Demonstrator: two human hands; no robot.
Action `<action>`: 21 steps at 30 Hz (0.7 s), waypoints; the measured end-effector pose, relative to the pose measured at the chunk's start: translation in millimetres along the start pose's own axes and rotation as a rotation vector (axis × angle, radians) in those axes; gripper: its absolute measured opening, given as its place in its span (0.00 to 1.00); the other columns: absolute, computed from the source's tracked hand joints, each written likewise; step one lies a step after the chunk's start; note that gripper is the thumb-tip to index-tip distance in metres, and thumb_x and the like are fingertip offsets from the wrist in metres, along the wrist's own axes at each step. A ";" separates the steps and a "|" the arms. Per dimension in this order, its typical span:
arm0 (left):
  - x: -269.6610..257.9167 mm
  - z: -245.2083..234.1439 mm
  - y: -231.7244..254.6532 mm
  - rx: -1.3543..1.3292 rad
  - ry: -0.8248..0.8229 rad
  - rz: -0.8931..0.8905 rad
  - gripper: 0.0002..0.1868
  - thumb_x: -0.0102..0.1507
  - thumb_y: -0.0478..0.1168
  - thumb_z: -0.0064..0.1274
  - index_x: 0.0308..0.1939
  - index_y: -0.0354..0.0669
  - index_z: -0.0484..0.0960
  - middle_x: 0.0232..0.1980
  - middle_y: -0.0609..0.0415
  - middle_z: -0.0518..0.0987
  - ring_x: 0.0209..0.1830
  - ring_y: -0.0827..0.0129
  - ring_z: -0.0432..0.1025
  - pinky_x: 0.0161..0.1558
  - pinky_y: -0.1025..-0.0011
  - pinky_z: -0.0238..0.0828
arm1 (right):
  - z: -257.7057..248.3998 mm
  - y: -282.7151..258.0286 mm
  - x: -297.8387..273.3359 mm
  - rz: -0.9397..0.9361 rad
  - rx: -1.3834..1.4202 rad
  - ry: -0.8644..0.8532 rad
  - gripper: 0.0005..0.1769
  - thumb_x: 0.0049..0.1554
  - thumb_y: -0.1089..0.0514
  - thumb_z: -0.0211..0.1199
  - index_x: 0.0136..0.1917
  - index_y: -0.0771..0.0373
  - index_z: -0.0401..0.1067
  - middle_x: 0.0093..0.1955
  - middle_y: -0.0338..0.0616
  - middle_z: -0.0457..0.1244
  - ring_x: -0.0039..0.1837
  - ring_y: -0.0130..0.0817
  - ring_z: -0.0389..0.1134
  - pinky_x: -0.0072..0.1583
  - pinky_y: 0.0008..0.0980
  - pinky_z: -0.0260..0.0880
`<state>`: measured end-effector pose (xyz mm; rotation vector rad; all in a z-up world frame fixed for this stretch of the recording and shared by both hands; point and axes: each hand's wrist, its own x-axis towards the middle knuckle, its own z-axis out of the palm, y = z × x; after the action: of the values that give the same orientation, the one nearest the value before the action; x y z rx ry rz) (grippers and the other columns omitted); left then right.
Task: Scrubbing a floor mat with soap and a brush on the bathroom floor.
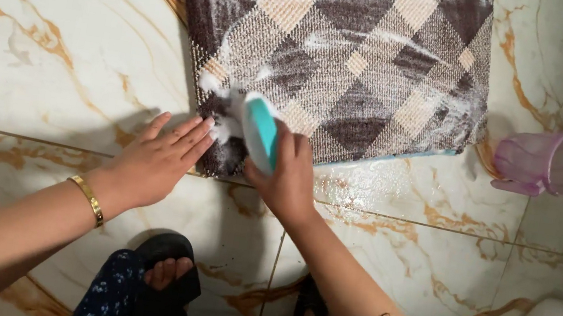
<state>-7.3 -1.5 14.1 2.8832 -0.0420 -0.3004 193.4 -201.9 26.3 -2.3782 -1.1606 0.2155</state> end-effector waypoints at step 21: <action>-27.7 -16.8 -10.8 -0.257 0.102 -0.144 0.24 0.60 0.33 0.42 0.61 0.33 0.72 0.66 0.37 0.72 0.65 0.49 0.68 0.62 0.57 0.66 | 2.9 2.8 15.2 -0.142 0.013 -0.026 0.37 0.40 0.56 0.80 0.60 0.67 0.69 0.47 0.55 0.62 0.51 0.52 0.63 0.53 0.48 0.65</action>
<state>-30.9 14.4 33.0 2.6454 0.2080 -0.1698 203.9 -190.6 23.4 -2.2760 -1.3303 0.2061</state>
